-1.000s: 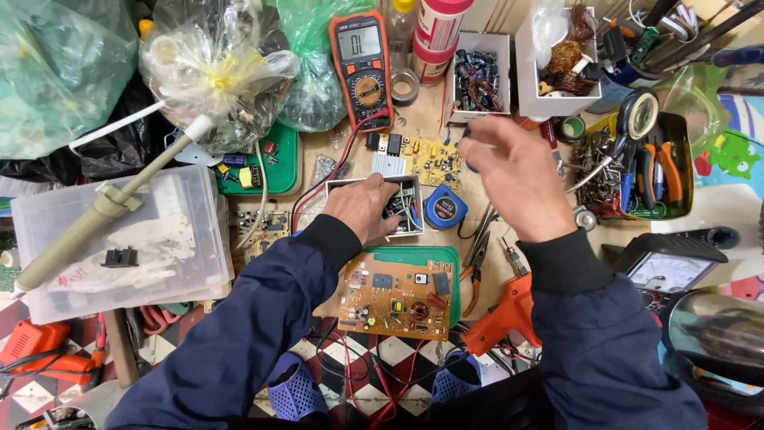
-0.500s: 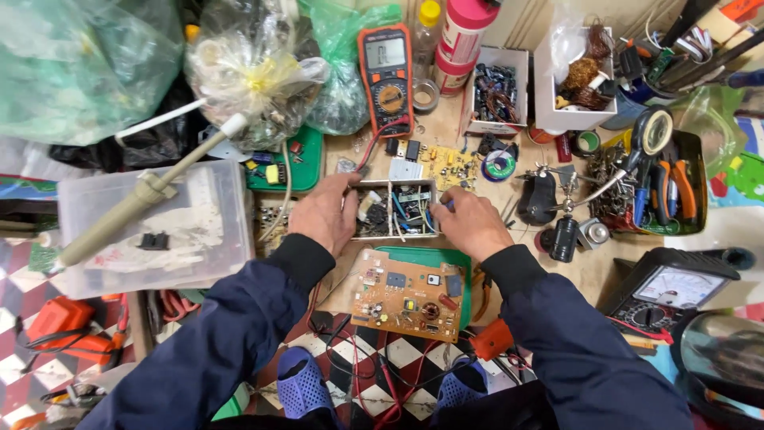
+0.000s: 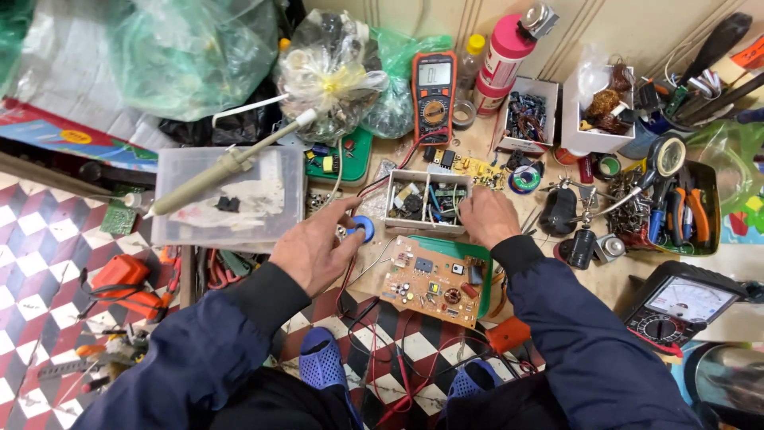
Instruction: The person works on a small white electronic box, using a multimeter to test components and wires. They handle a blue relay, a black component, and a small cylindrical part, using pliers to strip or adjust wires. The person also opens a green container to retrieve additional parts.
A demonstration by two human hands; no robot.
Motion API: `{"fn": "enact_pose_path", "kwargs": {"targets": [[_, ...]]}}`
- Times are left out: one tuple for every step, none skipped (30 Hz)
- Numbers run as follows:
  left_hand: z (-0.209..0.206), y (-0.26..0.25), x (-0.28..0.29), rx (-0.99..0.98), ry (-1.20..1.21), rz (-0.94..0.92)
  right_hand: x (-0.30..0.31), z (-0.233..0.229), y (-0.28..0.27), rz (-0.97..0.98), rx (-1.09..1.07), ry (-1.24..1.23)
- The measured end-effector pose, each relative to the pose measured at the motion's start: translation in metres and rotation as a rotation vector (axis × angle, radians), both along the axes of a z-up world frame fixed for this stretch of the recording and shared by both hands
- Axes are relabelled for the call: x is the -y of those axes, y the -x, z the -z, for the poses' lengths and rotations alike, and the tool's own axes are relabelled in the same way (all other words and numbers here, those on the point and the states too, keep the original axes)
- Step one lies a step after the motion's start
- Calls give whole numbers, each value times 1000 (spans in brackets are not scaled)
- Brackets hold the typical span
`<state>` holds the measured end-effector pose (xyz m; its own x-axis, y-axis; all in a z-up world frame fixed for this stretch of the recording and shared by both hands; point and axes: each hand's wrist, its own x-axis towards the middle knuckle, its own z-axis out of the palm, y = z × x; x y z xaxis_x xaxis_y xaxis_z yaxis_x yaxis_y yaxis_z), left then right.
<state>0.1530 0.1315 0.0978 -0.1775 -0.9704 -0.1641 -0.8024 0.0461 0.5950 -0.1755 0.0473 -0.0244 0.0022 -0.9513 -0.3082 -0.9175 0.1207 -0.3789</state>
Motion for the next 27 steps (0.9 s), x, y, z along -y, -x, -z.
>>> {"fn": "enact_pose_path", "kwargs": {"targets": [[-7,-5,-8,4,-16,-24,-5,-17,-1,4,14,-23],[-17,-6,-20,-1,-13,-29,-10,-30,1,0,9,-20],[-28,-8,-31,-68,-12,-63,-14,-42,2,24,62,12],[-38,-8,-42,-136,-11,-96,-18,-55,5,48,114,45],[-48,-3,-54,-142,-7,-100,-29,-80,3,44,108,49],[-59,2,-65,-343,-37,-207,-40,-104,0,81,102,62],[-69,7,-77,-544,-67,-314,-51,-128,-4,117,97,75],[-51,19,-90,-551,-59,-315,-64,-143,-7,113,92,84],[-34,31,-102,-809,-79,-416,-77,-158,-9,218,224,107],[-17,44,-116,-1068,-106,-518,-93,-173,-12,324,355,123],[3,58,-123,-1077,-104,-519,-109,-171,-17,320,348,126],[23,72,-129,-1191,-199,-493,-126,-168,-21,347,408,121],[43,86,-135,-1304,-295,-465,-142,-164,-25,374,468,117],[48,94,-140,-1310,-298,-461,-160,-158,-33,376,461,120],[52,101,-144,-1484,-325,-496,-177,-152,-42,437,497,63],[56,106,-147,-1658,-350,-531,-193,-145,-54,495,534,8],[67,106,-149,-1664,-351,-527,-206,-141,-66,496,529,12],[79,107,-154,-1693,-348,-668,-220,-136,-77,509,540,-7],[91,107,-158,-1718,-345,-810,-233,-131,-88,522,550,-27],[95,101,-161,-1723,-344,-815,-240,-129,-97,517,546,-29],[100,95,-164,-1763,-312,-852,-247,-126,-106,506,558,-14],[106,91,-169,-1803,-279,-895,-255,-122,-113,492,569,-4],[110,86,-167,-1808,-277,-906,-258,-114,-110,485,562,-11],[116,81,-170,-1807,-272,-901,-264,-104,-107,417,502,72],[122,74,-171,-1807,-266,-896,-269,-93,-105,348,442,155],[118,69,-176,-1804,-274,-945,-276,-106,-105,335,431,116],[115,64,-178,-1794,-261,-961,-279,-119,-106,393,593,71]]}}
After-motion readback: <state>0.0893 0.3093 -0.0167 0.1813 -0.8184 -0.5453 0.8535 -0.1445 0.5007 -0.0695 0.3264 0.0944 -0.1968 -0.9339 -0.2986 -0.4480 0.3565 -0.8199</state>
